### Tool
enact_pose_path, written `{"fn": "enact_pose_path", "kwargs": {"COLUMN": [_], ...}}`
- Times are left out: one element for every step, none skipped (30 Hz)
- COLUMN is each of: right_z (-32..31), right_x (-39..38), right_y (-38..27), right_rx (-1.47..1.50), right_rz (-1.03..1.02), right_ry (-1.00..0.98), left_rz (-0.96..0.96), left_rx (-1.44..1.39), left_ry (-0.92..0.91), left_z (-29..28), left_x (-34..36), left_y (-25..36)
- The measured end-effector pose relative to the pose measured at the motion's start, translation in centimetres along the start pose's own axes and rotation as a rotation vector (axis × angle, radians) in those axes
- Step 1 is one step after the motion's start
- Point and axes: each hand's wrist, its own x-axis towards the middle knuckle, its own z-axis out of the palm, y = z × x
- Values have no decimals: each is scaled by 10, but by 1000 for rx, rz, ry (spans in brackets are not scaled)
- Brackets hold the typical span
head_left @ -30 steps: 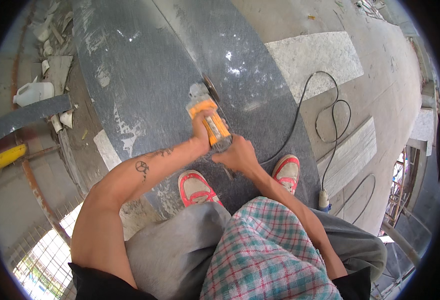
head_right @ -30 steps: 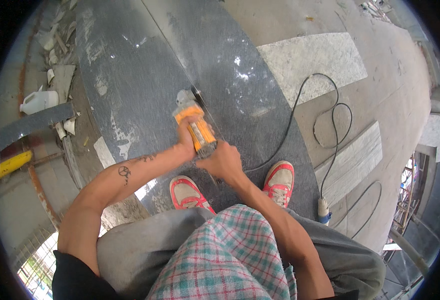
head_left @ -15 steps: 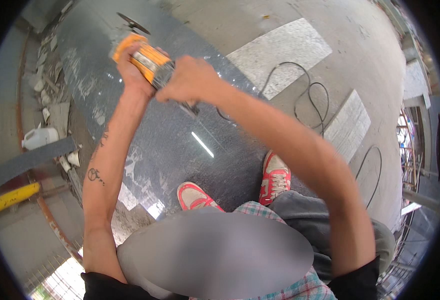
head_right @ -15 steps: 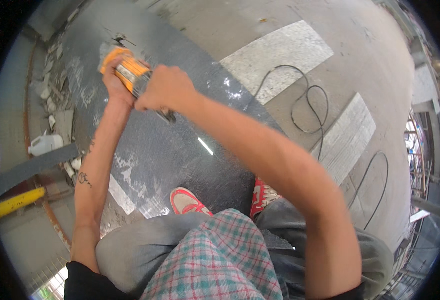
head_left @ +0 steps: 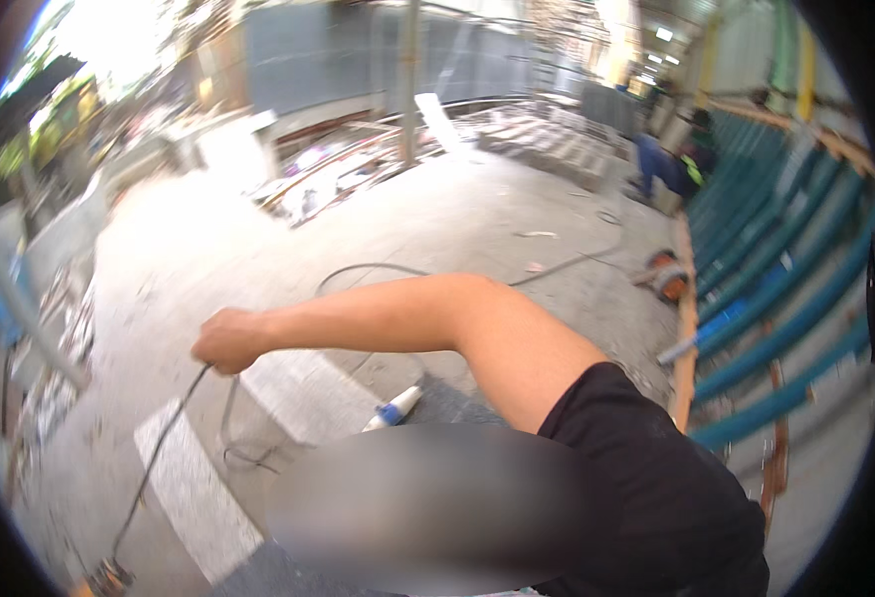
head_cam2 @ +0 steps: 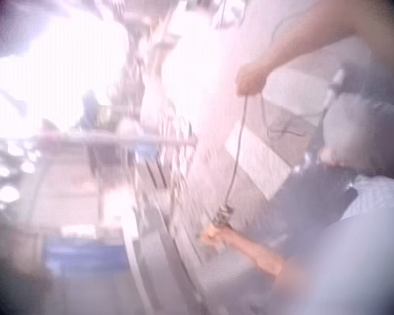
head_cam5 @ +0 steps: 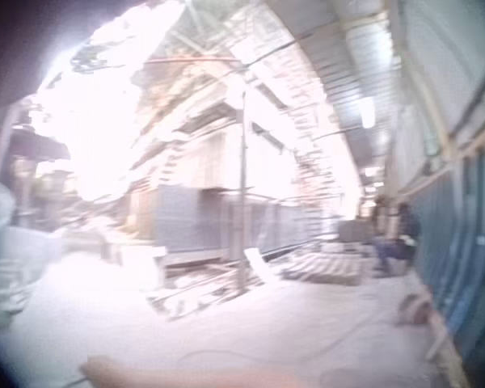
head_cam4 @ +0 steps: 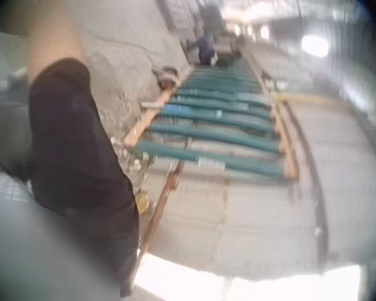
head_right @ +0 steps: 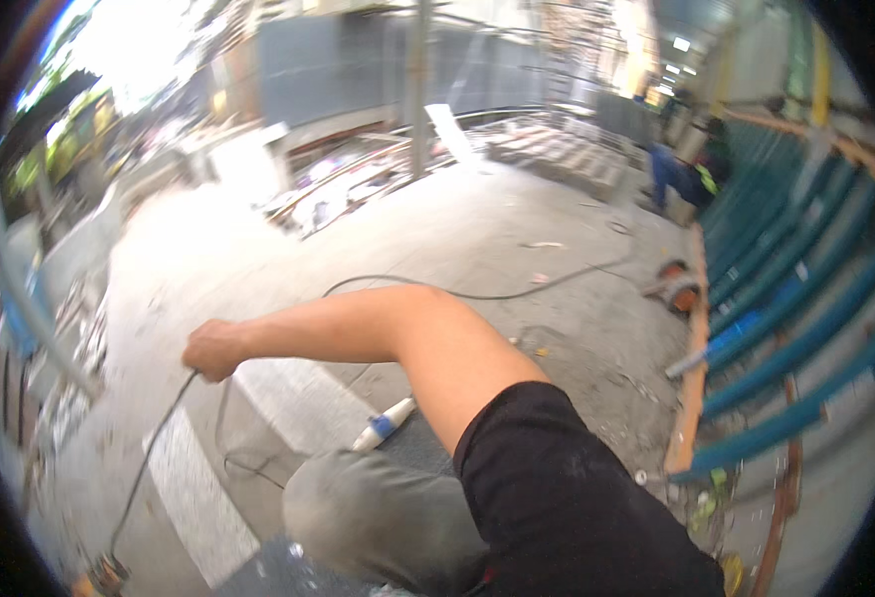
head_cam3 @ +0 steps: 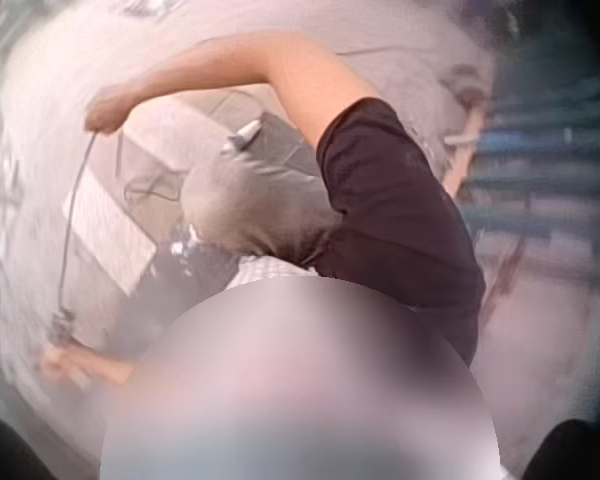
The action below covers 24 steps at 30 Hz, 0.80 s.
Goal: The person uses an angle grinder to smooth the surface of a large dark stone slab. The person holds the tool with both hands and moves it along the slab's surface, generating dust. The person occasionally repositions the power cord to avoid interference.
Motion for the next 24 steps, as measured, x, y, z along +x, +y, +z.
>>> {"fn": "enact_pose_path", "kwargs": {"right_z": [0, -26, -47, -51, -58, -59, -54, -48, -51, -62, -48, -47, -41, -46, -31, -21, -3, 8, 14, 16, 16, 13, 4, -9], "right_x": [-32, -69, -97, -128, -153, -173, -193, -203, -209, -207, -222, -237, -250, -236, -261, -236, -213, -192, -169, -138, -103, -67, -29, 16], "right_y": [27, 67, 83, 97, 111, 127, 148, 165, 174, 174, 195, 215, 234, 212, 245, 252, 256, 263, 275, 286, 293, 299, 306, 304], "right_rx": [-23, -54, -113, -250, -254, -338, -468, -582, -515, -358, -429, -217, -161, 244, 331, 534, 529, 507, 397, 298, 212, 205, 197, 195], "right_rz": [107, 182, 319, 402, 530, 548, 595, 617, 777, 917, 901, 997, 883, 1110, 1152, 1275, 1208, 1145, 1084, 1015, 943, 804, 663, 511], "right_ry": [21, 52, 16, 18, 66, 143, 240, 342, 251, 107, 218, 358, 368, 203, 453, 612, 747, 883, 893, 910, 934, 978, 1023, 1075], "left_rz": [-7, 17, 20, 25, 27, 27, 24, 39, 66, 109, 137, 181, 246, 224, 413, 328, 206, 214, 225, 247, 328, 400, 469, 561], "left_rx": [9, -2, 11, 35, 56, 65, 65, 60, 65, 62, 35, 2, 61, -48, 39, -101, -252, -258, -273, -284, -214, -145, -76, -12], "left_ry": [-18, 6, -13, -4, 9, 30, 47, 72, 100, 115, 54, -44, -405, 91, 146, 207, 242, 237, 229, 220, 220, 228, 240, 223], "left_z": [3, -1, 12, 5, -6, -18, -30, -45, -64, -91, -113, -138, -193, -152, -112, -111, -113, -107, -94, -83, -80, -84, -89, -105], "left_x": [-2, -13, -3, -3, 1, 2, 2, 4, 6, 13, 28, 41, 55, 16, -9, -16, -19, -34, -53, -69, -81, -94, -108, -118], "left_y": [-9, -8, -6, -8, -12, -17, -25, -26, -14, 4, 16, 25, 59, 50, 18, 33, 42, 47, 49, 59, 77, 94, 109, 136]}}
